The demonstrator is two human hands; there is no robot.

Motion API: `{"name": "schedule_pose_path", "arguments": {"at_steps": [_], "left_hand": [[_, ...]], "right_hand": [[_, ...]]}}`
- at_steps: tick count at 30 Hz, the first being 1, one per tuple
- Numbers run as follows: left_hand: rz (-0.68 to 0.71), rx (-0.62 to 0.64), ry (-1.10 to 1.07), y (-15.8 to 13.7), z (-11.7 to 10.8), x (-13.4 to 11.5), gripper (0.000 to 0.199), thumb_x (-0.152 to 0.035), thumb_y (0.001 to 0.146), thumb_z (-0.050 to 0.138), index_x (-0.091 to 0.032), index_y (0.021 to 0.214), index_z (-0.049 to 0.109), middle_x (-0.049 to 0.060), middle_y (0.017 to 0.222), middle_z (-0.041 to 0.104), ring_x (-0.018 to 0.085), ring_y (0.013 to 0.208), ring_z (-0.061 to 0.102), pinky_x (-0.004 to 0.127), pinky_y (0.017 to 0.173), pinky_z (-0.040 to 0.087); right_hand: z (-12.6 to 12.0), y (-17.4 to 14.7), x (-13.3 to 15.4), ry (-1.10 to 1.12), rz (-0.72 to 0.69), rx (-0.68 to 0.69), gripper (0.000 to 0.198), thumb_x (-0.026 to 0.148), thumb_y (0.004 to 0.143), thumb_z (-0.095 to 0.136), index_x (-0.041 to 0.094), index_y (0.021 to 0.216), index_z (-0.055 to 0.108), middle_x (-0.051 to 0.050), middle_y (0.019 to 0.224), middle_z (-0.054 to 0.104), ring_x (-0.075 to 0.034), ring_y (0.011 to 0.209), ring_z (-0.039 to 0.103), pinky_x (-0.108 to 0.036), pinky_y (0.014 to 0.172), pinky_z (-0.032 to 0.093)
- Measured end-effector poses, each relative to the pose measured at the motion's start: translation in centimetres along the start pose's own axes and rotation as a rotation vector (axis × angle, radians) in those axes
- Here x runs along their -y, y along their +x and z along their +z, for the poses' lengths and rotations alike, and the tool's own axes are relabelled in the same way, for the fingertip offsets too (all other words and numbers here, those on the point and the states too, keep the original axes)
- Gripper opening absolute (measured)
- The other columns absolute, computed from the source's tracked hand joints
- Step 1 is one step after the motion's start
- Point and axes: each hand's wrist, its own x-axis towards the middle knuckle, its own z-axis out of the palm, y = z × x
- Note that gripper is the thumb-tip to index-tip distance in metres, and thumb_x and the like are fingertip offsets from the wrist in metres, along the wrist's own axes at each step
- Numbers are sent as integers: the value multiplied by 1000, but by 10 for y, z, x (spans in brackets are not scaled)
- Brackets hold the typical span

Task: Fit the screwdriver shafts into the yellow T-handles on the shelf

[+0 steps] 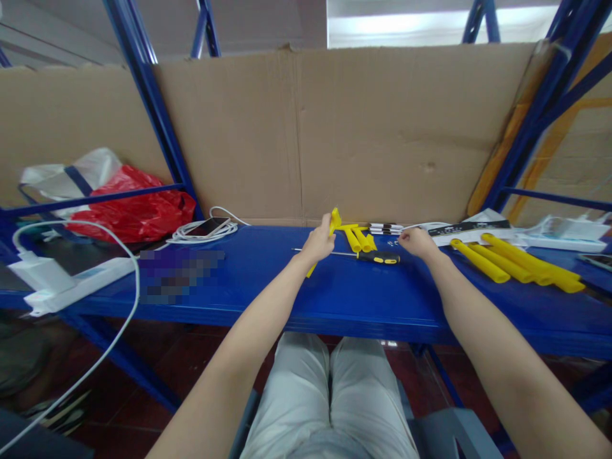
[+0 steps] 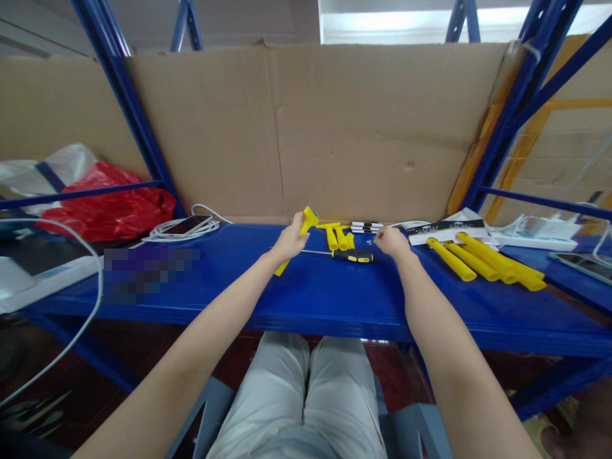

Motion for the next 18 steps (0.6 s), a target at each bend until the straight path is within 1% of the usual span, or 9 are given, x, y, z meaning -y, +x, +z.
{"name": "schedule_pose_path", "arguments": {"at_steps": [2,5,8,13,16,18], "left_hand": [[6,-13,-13,1,1,1,57,-9,91,54,-20,145,37,18,135,67,30,128,63,45,107,47],[8,-19,-28,1,2,2,56,-9,91,54,-20,144,38,18,136,66,30,128,63,44,107,48],[10,-18,-42,1,3,2,56,-9,90,55,-19,143,39,19,136,65,31,128,63,45,107,48],[6,-43,-108,3,2,6,57,-8,88,56,-20,141,40,18,136,65,31,127,64,48,107,48],[-18,-71,-224,7,2,9,58,-7,86,58,-22,139,41,16,133,67,29,116,69,47,102,52],[-48,-83,-344,9,2,8,57,-6,85,57,-23,137,40,13,130,68,24,102,73,43,94,57]], "right_hand": [[3,1,-8,-31,41,28,21,21,86,58,19,90,79,-12,98,79,-23,92,73,-25,74,51],[5,1,-10,-61,67,73,23,22,87,57,19,94,79,-12,101,79,-23,94,73,-26,76,52],[4,-3,-5,-87,84,111,25,23,89,55,19,98,79,-12,104,79,-24,98,73,-27,81,53],[0,-8,7,-137,114,149,30,21,90,53,18,105,79,-15,110,77,-27,106,71,-31,86,54],[-1,-9,12,-171,128,168,33,21,92,50,16,110,77,-18,113,76,-29,110,71,-34,89,54],[-2,-10,14,-185,143,179,35,21,93,48,14,113,76,-19,115,75,-30,112,70,-36,90,54]]}}
